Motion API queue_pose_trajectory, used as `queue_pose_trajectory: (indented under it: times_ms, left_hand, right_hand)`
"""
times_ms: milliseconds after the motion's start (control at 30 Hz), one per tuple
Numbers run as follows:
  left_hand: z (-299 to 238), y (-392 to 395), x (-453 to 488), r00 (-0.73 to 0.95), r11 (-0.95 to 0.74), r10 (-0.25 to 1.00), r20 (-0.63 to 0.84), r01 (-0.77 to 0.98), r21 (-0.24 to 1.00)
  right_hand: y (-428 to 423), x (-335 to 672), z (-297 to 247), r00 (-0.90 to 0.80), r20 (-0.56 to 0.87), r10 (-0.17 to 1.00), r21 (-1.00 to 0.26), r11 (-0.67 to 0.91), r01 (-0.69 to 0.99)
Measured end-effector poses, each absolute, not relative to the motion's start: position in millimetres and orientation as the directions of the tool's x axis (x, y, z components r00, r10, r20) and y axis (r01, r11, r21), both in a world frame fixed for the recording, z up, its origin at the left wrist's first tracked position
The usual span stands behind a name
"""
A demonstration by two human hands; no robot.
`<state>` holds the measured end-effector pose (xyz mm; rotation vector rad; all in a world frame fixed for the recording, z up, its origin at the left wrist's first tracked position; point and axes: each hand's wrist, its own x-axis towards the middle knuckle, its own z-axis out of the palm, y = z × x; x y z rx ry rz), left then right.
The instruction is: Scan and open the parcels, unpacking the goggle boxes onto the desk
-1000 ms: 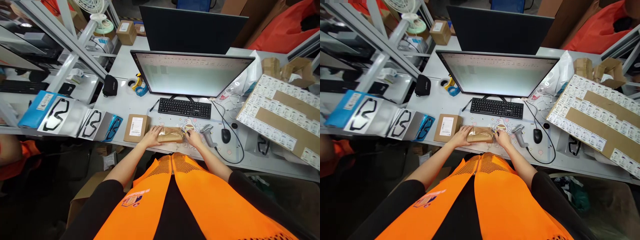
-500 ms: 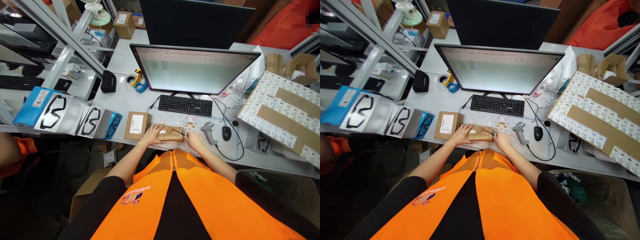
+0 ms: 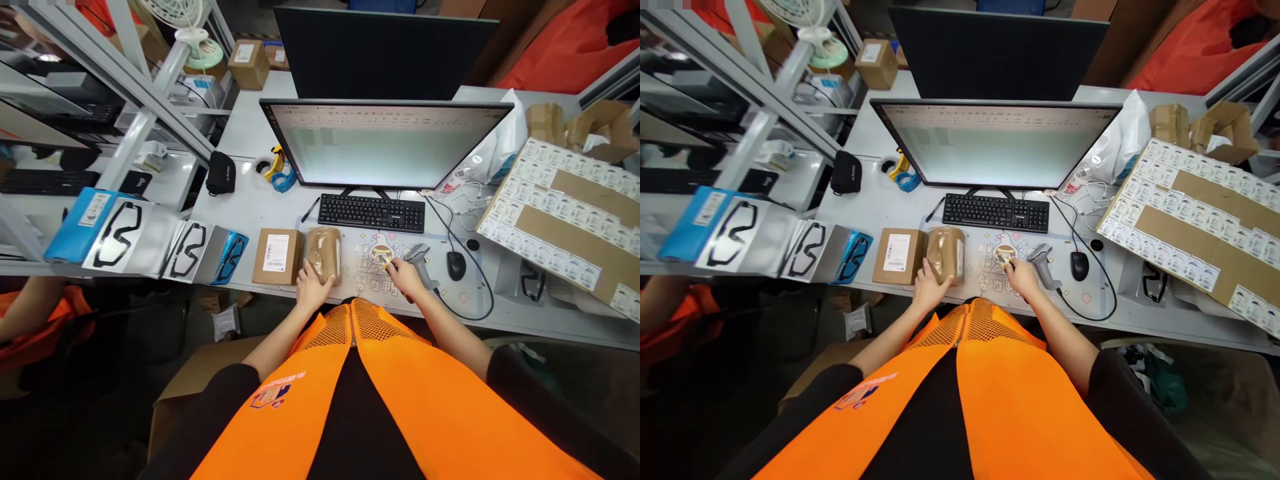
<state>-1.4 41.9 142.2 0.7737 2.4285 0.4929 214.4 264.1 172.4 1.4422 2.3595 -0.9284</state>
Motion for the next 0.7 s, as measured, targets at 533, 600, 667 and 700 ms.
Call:
queue_pose_trajectory:
  times_ms: [533, 600, 667, 700]
  left_hand:
    - [156.0, 110.7, -101.9, -0.198, 0.346, 0.863, -0.465, 0.902, 0.258]
    - [149.4, 98.6, -87.9, -0.251, 0.376, 0.874, -0.416, 0.891, 0.253]
    - [144.2, 82.2, -68.6, -0.337, 0.444, 0.862, -0.378, 0.862, 0.243]
    - [142.1, 73.7, -58.9, -0.381, 0.481, 0.85, -0.363, 0.844, 0.239]
  right_hand:
    - [241.9, 200.1, 146.9, -0.644, -0.618, 0.451, -0.733, -0.034, 0.679]
    - [239.3, 196.5, 145.6, -0.649, -0.598, 0.471, -0.726, 0.025, 0.687]
    - [237.0, 194.0, 143.7, -0.646, -0.587, 0.488, -0.717, 0.058, 0.695]
    - [236.4, 193.2, 143.3, -0.641, -0.585, 0.497, -0.711, 0.067, 0.7]
